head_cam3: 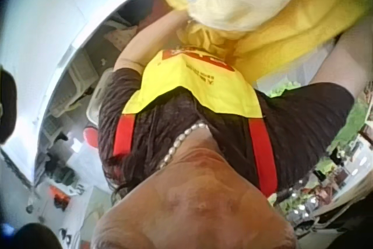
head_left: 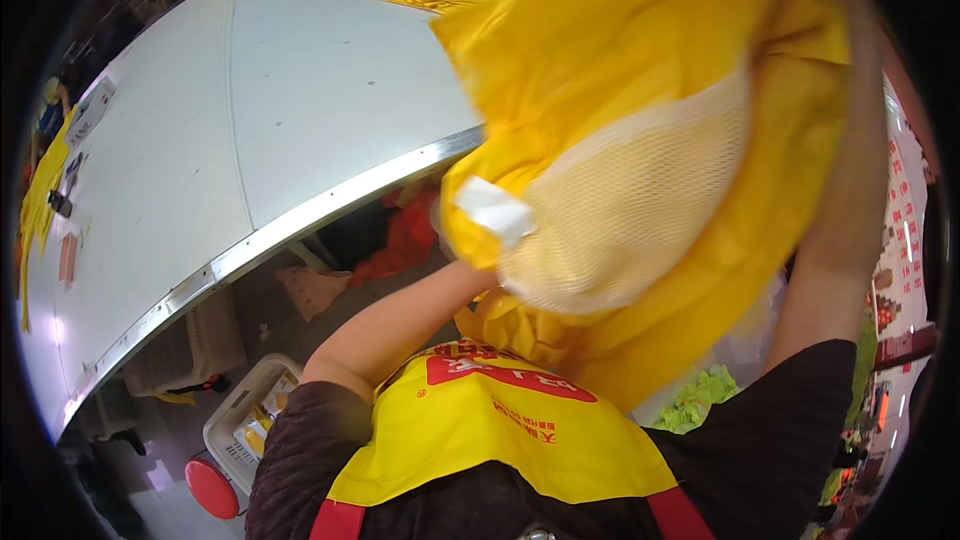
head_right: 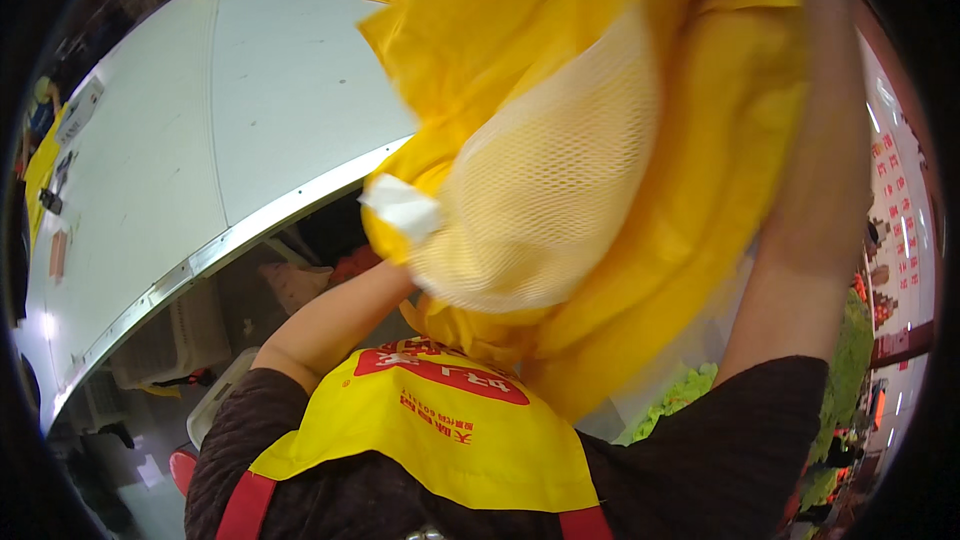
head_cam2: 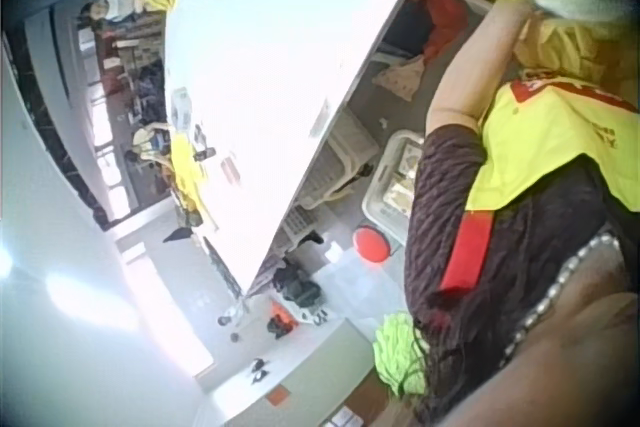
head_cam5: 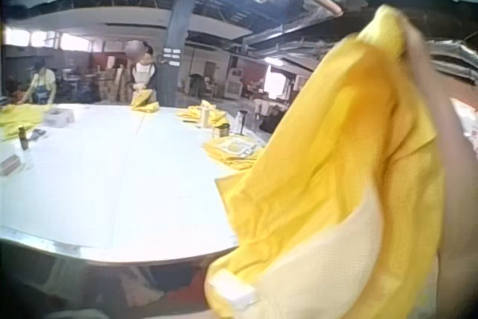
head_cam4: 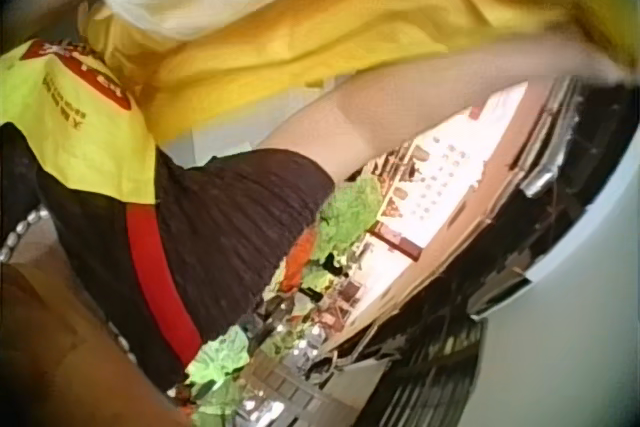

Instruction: The person folds a yellow raincoat on a table. They use shears to cut threads, smooth the fabric, and fold the garment into a compact bundle. The folded raincoat is placed into a plastic bag and then into a basket.

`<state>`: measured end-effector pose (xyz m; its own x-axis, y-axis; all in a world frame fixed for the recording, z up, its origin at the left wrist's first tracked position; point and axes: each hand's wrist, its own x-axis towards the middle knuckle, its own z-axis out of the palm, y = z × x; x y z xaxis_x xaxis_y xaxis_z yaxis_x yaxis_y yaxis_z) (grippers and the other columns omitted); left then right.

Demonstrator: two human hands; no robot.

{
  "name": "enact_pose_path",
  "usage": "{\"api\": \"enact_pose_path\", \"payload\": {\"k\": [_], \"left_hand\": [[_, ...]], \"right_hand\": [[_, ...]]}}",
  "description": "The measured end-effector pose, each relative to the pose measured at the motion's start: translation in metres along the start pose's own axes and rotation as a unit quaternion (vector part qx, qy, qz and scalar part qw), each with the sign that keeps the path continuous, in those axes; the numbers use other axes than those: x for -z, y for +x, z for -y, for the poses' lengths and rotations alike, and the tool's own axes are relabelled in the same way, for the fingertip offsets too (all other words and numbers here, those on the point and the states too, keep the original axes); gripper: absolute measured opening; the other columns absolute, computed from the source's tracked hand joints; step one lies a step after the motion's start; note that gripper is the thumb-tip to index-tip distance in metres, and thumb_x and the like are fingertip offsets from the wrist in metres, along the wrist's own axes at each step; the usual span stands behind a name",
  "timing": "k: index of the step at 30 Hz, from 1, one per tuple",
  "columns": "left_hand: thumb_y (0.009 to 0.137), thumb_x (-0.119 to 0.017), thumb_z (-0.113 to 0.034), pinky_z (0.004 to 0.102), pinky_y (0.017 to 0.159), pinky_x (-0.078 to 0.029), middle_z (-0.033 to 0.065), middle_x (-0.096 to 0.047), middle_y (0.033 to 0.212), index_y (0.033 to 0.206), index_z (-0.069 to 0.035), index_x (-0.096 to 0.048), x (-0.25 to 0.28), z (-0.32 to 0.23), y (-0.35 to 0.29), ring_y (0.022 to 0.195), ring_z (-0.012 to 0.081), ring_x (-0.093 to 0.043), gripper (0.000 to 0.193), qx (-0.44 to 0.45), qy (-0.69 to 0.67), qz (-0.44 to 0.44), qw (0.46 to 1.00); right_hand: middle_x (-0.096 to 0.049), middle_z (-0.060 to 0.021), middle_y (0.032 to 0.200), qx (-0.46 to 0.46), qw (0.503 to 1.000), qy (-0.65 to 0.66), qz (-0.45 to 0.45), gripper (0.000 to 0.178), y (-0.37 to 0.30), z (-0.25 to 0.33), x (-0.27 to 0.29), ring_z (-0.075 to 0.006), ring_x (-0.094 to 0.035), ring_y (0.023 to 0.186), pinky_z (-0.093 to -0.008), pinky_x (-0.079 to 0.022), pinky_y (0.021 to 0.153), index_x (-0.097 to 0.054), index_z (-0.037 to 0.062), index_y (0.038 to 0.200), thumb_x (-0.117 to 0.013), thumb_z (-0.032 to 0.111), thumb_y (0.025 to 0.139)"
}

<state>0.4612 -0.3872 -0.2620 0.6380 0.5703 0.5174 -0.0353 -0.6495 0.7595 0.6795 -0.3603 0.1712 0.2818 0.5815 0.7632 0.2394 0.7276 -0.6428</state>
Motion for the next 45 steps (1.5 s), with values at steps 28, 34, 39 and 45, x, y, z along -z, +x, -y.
{"api": "enact_pose_path", "payload": {"k": [28,34,39,45], "left_hand": [[0.086,-0.051,-0.032,0.0431,0.093,-0.035,0.0164,-0.05,0.119,0.12,-0.005,-0.048,0.206,-0.011,-0.407,0.111,0.03,-0.046,0.044,0.546,-0.127,-0.357,0.747],[0.086,-0.05,-0.032,0.0424,0.092,-0.036,0.0167,-0.051,0.117,0.119,-0.004,-0.049,0.087,0.004,-0.464,0.109,0.03,-0.046,0.043,0.567,-0.359,-0.421,0.61],[0.087,-0.05,-0.032,0.0419,0.091,-0.036,0.0169,-0.052,0.116,0.118,-0.003,-0.05,0.088,0.049,-0.452,0.108,0.03,-0.047,0.042,0.49,-0.348,-0.569,0.561],[0.088,-0.049,-0.032,0.0412,0.09,-0.037,0.0173,-0.053,0.115,0.116,-0.002,-0.05,0.042,0.064,-0.44,0.107,0.03,-0.048,0.041,0.504,-0.377,-0.563,0.536]], "right_hand": [[-0.06,-0.008,0.09,-0.191,0.886,0.38,0.185,0.026,-0.241,-0.07,-0.232,-0.0131,-0.06,0.077,-0.0256,-0.052,0.069,-0.054,-0.0005,0.1,-0.058,0.022,0.088],[-0.058,-0.0104,0.093,-0.052,0.971,0.084,0.218,0.036,-0.241,-0.015,-0.228,-0.0137,-0.058,0.081,-0.0263,-0.05,0.074,-0.053,-0.003,0.104,-0.054,0.028,0.085],[-0.058,-0.0088,0.087,-0.109,0.92,0.115,0.357,0.027,-0.217,-0.018,-0.203,-0.0161,-0.058,0.079,-0.0289,-0.047,0.073,-0.053,0.0001,0.096,-0.063,0.018,0.079],[-0.059,-0.0075,0.085,-0.137,0.846,0.134,0.497,0.029,-0.185,0.027,-0.181,-0.0203,-0.061,0.086,-0.0363,-0.05,0.08,-0.047,0.0089,0.098,-0.063,0.026,0.081]]}}
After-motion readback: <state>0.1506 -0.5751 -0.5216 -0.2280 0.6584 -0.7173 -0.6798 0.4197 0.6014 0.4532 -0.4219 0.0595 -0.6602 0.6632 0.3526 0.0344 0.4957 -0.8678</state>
